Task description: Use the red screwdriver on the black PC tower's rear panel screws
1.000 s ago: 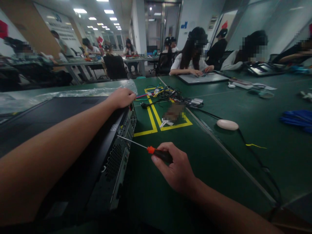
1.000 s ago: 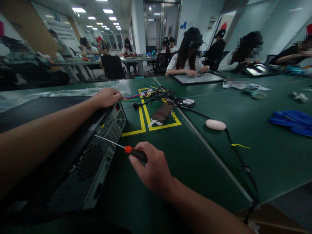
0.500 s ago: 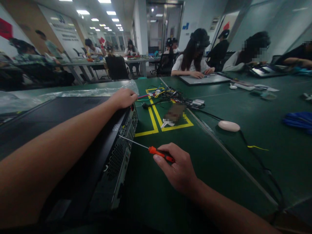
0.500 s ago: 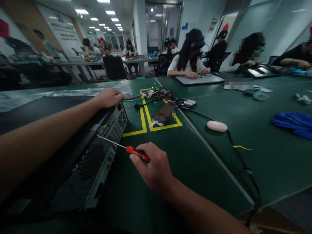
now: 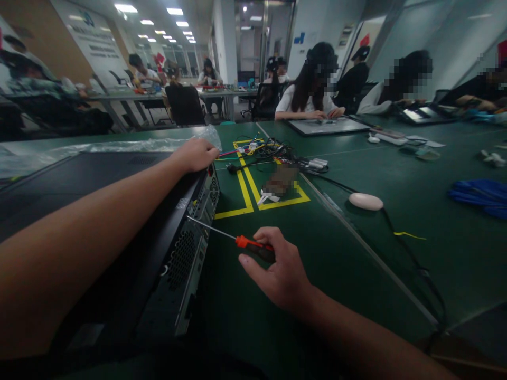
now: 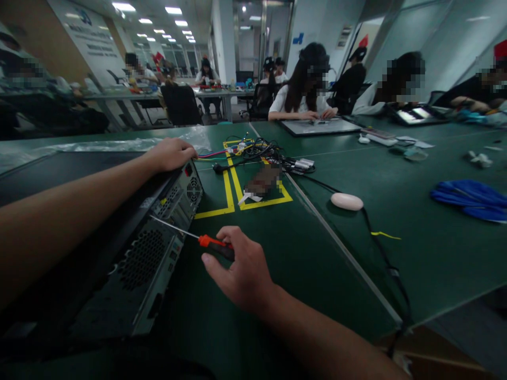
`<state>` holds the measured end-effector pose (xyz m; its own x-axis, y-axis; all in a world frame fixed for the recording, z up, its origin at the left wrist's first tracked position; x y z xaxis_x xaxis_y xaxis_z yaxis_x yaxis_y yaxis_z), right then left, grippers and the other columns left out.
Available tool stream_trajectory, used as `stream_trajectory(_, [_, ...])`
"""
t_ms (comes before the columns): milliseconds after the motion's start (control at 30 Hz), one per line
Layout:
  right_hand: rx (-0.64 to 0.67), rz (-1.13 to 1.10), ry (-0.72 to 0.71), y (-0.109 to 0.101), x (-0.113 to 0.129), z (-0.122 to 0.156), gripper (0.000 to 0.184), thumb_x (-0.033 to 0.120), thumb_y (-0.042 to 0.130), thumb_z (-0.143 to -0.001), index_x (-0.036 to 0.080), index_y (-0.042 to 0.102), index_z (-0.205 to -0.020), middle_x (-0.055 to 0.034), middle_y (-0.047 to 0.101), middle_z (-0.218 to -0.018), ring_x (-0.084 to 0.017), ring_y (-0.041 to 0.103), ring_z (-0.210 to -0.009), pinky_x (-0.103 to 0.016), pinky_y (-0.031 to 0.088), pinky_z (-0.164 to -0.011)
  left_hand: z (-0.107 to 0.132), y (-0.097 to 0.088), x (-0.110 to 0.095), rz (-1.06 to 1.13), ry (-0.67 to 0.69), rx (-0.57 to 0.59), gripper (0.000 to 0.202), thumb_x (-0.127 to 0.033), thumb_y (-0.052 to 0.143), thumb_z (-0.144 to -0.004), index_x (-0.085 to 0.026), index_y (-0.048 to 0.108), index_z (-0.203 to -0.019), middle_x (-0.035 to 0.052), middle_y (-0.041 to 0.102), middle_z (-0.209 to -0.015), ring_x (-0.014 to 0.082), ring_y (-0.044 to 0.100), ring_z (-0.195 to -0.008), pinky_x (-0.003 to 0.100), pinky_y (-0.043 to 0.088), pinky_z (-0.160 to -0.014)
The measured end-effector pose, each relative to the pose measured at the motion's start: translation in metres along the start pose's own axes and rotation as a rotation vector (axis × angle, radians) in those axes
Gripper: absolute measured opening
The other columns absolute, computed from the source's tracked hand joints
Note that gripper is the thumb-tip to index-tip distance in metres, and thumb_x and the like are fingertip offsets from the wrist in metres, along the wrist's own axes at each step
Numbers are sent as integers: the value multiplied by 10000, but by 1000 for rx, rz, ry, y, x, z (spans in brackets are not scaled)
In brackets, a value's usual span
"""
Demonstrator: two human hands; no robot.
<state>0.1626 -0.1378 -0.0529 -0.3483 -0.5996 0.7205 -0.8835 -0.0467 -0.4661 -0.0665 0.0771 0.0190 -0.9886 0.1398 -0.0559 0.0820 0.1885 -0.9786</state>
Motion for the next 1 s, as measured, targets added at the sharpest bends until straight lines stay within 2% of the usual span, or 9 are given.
stream_trajectory(200, [32,5,-7,2,-2,-1,116,167,652,-915,220,573,-980,9,629,-855,-136,587,-696,-270,429,-636,1,-1,-1,6,-5,4,517,-397,371,-918,-187,822,-1057,147,755,-1119,302,665,-1031,403,490,-890])
stream_trajectory(600, [19,2,-48,-1,0,-2,135,145,669,-917,218,581,-988,4,640,-882,-139,595,-734,-266,441,-668,2,0,0,6,-23,17,514,-413,383,-907,-211,820,-1087,139,756,-1160,323,656,-1061,418,487,-913])
stream_trajectory(1000, [12,-2,-47,-5,2,-5,112,168,673,-911,216,600,-981,-1,650,-868,-143,600,-717,-271,458,-654,3,-1,-1,-23,-13,16,555,-428,355,-902,-178,815,-1086,136,760,-1152,312,667,-1055,361,492,-889])
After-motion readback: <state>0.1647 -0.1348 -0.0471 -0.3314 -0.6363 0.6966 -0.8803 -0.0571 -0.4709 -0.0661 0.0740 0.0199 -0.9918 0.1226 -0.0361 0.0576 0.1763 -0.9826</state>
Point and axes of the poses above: each hand's wrist, its own z-axis away from the middle knuckle, its own y-axis out of the palm, x = y × z, the point moved 8 cm from there along -z, towards the middle knuckle
